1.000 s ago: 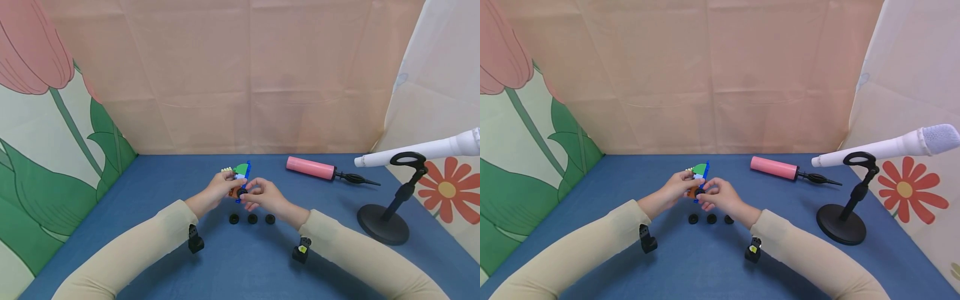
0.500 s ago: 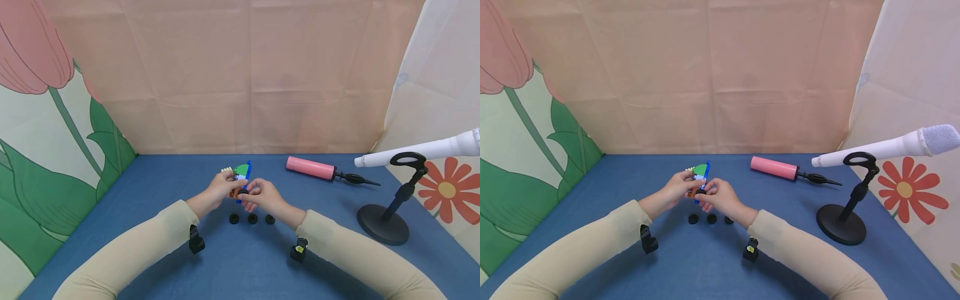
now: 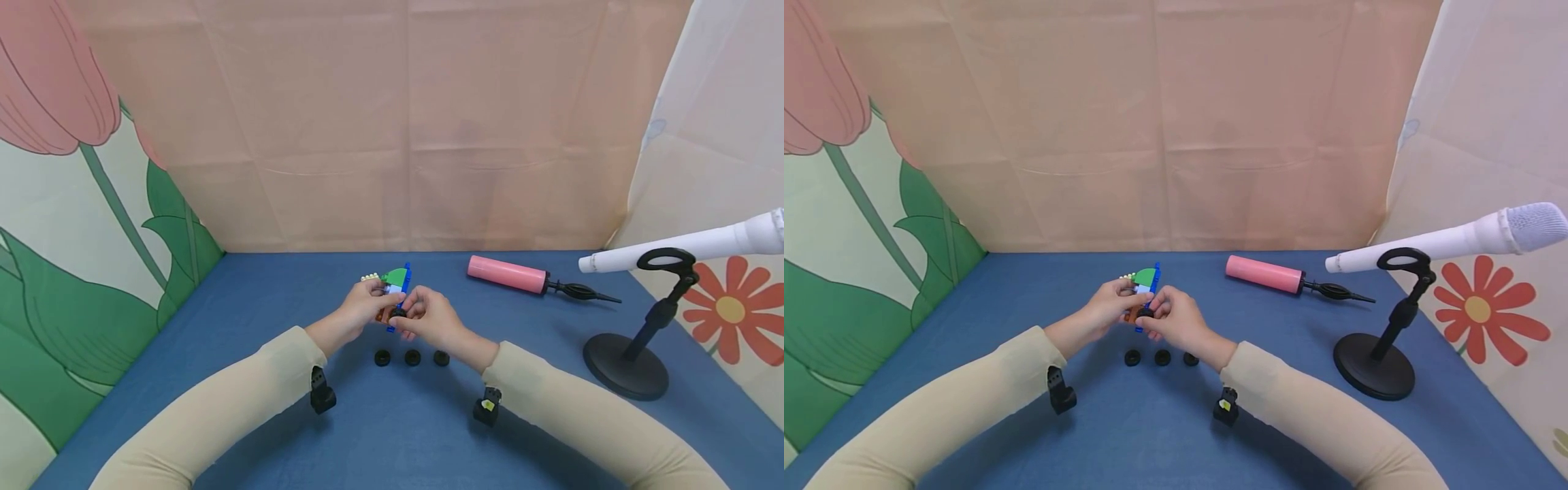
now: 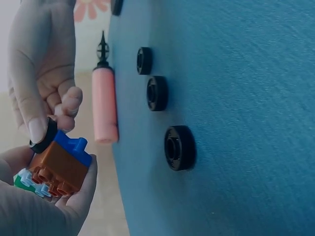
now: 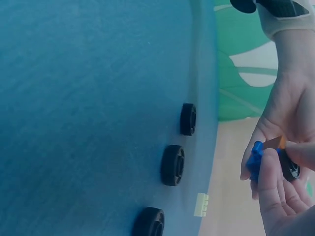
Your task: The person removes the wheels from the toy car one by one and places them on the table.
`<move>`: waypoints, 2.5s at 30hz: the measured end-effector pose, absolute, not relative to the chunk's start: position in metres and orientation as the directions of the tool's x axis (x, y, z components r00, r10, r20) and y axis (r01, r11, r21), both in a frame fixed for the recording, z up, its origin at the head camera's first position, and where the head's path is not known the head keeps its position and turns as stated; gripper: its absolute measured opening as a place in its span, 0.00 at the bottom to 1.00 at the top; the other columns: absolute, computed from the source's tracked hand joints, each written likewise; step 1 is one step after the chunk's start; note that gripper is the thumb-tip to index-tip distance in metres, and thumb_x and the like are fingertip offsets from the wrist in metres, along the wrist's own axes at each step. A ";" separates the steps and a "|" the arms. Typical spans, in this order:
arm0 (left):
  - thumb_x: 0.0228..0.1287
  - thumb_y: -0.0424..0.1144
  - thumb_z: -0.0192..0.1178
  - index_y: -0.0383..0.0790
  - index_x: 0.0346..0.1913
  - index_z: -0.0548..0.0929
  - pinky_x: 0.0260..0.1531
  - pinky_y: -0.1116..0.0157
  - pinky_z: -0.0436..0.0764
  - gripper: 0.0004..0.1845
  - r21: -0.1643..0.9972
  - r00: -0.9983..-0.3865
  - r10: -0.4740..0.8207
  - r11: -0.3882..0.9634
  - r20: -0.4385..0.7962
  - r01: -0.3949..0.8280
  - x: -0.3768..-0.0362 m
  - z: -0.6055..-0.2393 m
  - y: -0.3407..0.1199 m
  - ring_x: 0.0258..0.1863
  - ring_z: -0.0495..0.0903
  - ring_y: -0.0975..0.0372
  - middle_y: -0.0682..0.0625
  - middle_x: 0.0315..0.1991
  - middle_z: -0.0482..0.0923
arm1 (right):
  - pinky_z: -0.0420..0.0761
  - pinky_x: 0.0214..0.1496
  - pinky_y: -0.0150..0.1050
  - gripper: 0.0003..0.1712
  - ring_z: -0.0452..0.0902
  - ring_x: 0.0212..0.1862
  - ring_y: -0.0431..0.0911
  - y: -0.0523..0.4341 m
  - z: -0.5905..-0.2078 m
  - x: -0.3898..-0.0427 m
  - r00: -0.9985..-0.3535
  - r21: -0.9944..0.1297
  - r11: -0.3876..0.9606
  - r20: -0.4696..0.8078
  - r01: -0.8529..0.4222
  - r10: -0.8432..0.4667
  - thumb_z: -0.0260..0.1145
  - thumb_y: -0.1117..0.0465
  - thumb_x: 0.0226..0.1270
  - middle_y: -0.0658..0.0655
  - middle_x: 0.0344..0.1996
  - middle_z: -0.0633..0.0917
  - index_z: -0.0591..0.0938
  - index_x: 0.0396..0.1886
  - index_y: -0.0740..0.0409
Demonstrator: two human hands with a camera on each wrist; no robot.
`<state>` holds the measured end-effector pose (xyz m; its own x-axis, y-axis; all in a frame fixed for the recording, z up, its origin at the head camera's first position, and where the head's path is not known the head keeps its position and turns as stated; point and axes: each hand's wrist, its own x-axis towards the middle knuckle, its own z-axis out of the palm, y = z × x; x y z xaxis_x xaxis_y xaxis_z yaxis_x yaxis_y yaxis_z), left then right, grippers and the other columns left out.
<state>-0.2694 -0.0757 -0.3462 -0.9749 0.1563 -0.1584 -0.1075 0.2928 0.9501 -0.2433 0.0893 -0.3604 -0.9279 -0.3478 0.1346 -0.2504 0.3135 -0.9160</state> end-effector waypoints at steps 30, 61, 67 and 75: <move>0.68 0.44 0.60 0.34 0.62 0.73 0.40 0.61 0.82 0.24 0.917 -0.961 0.220 0.391 -0.170 -0.073 -0.270 -0.341 -0.087 0.29 0.80 0.64 0.43 0.44 0.84 | 0.83 0.44 0.55 0.12 0.85 0.35 0.54 0.100 -0.351 -0.243 -0.863 -0.918 0.261 0.143 -0.298 -0.484 0.65 0.67 0.66 0.64 0.36 0.86 0.83 0.48 0.64; 0.65 0.46 0.64 0.35 0.73 0.60 0.58 0.53 0.76 0.39 0.898 -0.954 0.199 0.421 -0.225 -0.124 -0.271 -0.349 -0.094 0.57 0.78 0.51 0.37 0.64 0.72 | 0.83 0.50 0.50 0.16 0.87 0.38 0.49 0.173 -0.350 -0.253 -0.952 -0.952 0.295 -0.163 0.083 -0.258 0.65 0.62 0.67 0.60 0.37 0.88 0.82 0.50 0.68; 0.65 0.45 0.64 0.33 0.72 0.62 0.58 0.53 0.76 0.37 0.907 -0.950 0.217 0.404 -0.223 -0.121 -0.270 -0.352 -0.095 0.56 0.79 0.50 0.37 0.62 0.74 | 0.85 0.45 0.45 0.15 0.87 0.35 0.48 0.184 -0.358 -0.255 -0.952 -0.937 0.327 -0.202 0.121 -0.228 0.65 0.63 0.67 0.61 0.38 0.88 0.83 0.49 0.69; 0.65 0.45 0.64 0.34 0.71 0.62 0.58 0.53 0.76 0.37 0.905 -0.949 0.209 0.403 -0.238 -0.139 -0.269 -0.352 -0.097 0.56 0.79 0.50 0.38 0.61 0.75 | 0.85 0.43 0.46 0.12 0.85 0.30 0.45 0.194 -0.367 -0.254 -0.948 -0.899 0.413 -0.246 0.146 -0.201 0.64 0.65 0.68 0.59 0.36 0.88 0.84 0.46 0.69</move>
<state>-0.2691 -0.0967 -0.3524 -0.9485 0.2087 -0.2382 -0.1386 0.4028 0.9048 -0.2543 0.1943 -0.3673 -0.9483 -0.2006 -0.2458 0.1457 0.4125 -0.8992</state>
